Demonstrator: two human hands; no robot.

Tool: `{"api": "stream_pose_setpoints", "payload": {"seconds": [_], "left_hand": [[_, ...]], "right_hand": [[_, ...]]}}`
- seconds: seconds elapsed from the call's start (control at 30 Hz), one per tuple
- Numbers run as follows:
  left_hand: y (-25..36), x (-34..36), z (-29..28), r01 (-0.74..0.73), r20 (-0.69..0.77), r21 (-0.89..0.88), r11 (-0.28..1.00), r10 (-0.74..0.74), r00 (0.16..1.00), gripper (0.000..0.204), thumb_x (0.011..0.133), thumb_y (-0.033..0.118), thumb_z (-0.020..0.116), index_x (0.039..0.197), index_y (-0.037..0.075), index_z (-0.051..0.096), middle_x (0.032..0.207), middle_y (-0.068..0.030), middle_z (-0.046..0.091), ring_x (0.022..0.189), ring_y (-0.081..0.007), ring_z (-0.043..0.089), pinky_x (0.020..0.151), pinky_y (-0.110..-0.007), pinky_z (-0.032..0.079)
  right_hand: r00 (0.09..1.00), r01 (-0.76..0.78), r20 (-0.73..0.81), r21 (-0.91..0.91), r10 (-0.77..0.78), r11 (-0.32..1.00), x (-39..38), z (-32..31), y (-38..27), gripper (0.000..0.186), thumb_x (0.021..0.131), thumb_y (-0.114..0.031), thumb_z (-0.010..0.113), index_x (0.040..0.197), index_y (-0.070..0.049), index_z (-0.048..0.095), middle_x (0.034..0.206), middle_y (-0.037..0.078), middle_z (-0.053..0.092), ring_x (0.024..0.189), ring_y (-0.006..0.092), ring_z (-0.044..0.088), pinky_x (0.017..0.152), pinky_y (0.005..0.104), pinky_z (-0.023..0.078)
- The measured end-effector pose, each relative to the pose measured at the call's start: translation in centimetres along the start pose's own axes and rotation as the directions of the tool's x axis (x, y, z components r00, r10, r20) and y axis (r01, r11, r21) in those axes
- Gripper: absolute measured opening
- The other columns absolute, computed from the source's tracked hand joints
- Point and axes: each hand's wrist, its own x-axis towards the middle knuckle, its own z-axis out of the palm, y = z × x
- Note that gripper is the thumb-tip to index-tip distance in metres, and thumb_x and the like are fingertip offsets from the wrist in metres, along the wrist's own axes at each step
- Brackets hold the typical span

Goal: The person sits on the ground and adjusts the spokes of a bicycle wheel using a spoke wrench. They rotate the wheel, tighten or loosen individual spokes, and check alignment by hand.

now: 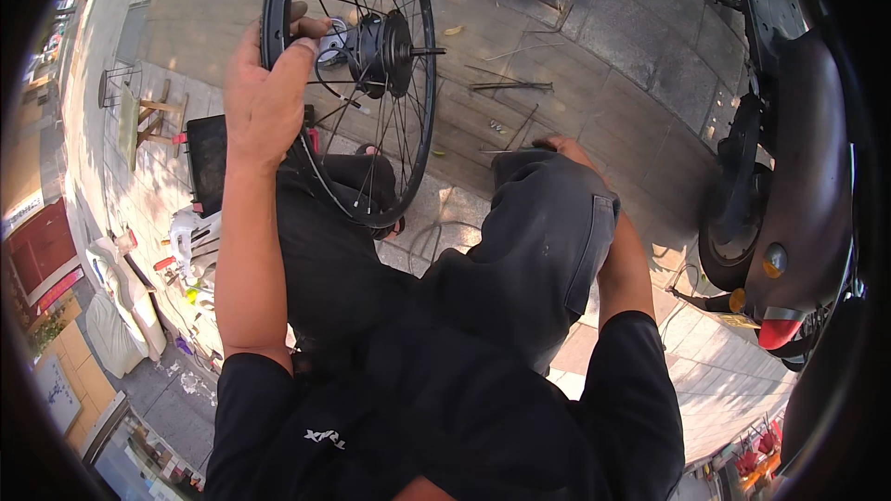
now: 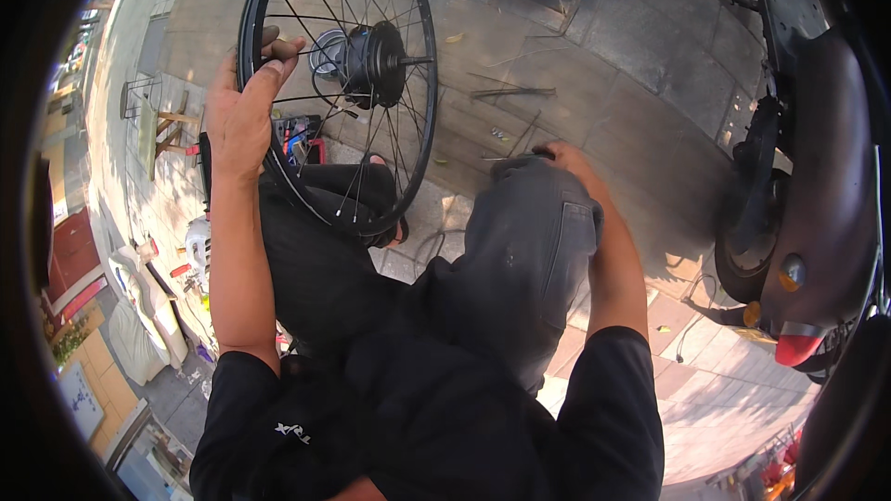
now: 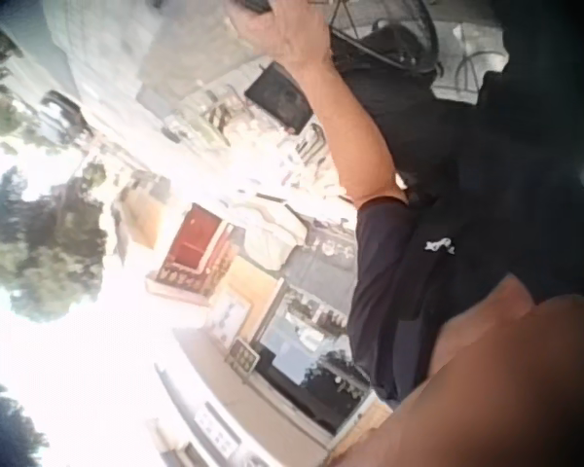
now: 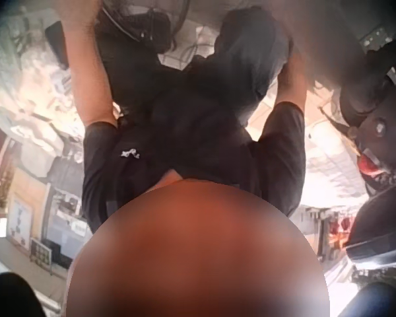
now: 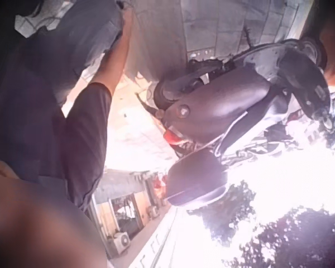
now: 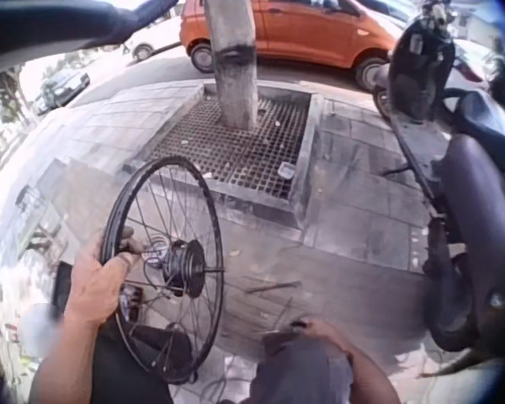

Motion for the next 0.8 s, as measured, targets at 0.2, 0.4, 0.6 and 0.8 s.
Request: {"api": "stream_pose_setpoints", "payload": {"seconds": [0.2,0.4,0.6,0.8], "left_hand": [[0.2,1.2,-1.4,0.069,-0.022,-0.07,0.995,-0.071,0.997,0.049,0.093,0.0,0.057,0.139,-0.016,0.049,0.121,-0.0239,0.064,0.137,-0.0463,0.056,0.119,-0.053,0.044],[0.7,2.3,-1.0,0.084,-0.086,-0.087,0.993,-0.092,0.992,0.054,0.091,0.001,0.06,0.139,-0.018,0.048,0.118,-0.0261,0.064,0.135,-0.05,0.056,0.118,-0.053,0.046],[0.5,2.2,-1.2,0.08,-0.1,-0.143,0.987,-0.095,0.99,0.053,0.094,0.003,0.065,0.14,-0.015,0.048,0.119,-0.0246,0.066,0.135,-0.0475,0.057,0.119,-0.052,0.045],[0.9,2.6,-0.9,0.089,-0.091,-0.146,0.985,-0.103,0.991,0.049,0.097,0.007,0.064,0.138,-0.014,0.049,0.117,-0.0233,0.068,0.133,-0.0458,0.059,0.116,-0.052,0.049]], "right_hand": [[0.999,0.016,-0.021,-0.493,-0.03,0.87,6.3,3.3,0.6,0.032,0.091,-0.027,0.07,0.119,-0.011,0.076,0.121,0.018,0.071,0.109,0.0407,0.067,0.097,0.0491,0.054],[0.838,-0.1,-0.468,-0.635,-0.279,0.766,11.4,-0.7,-1.5,0.017,0.089,-0.019,0.066,0.1,-0.009,0.075,0.105,0.011,0.07,0.105,0.0347,0.066,0.089,0.0481,0.054],[0.934,0.022,-0.128,-0.912,-0.333,0.411,13.1,-3.6,-0.6,0.014,0.083,-0.01,0.065,0.094,-0.01,0.074,0.102,0.007,0.069,0.103,0.0264,0.065,0.09,0.04,0.049],[0.905,0.099,-0.078,-0.917,-0.418,0.386,12.1,-3.9,0.4,0.009,0.082,-0.009,0.067,0.09,-0.008,0.071,0.097,0.01,0.068,0.099,0.028,0.065,0.09,0.0397,0.049]]}}
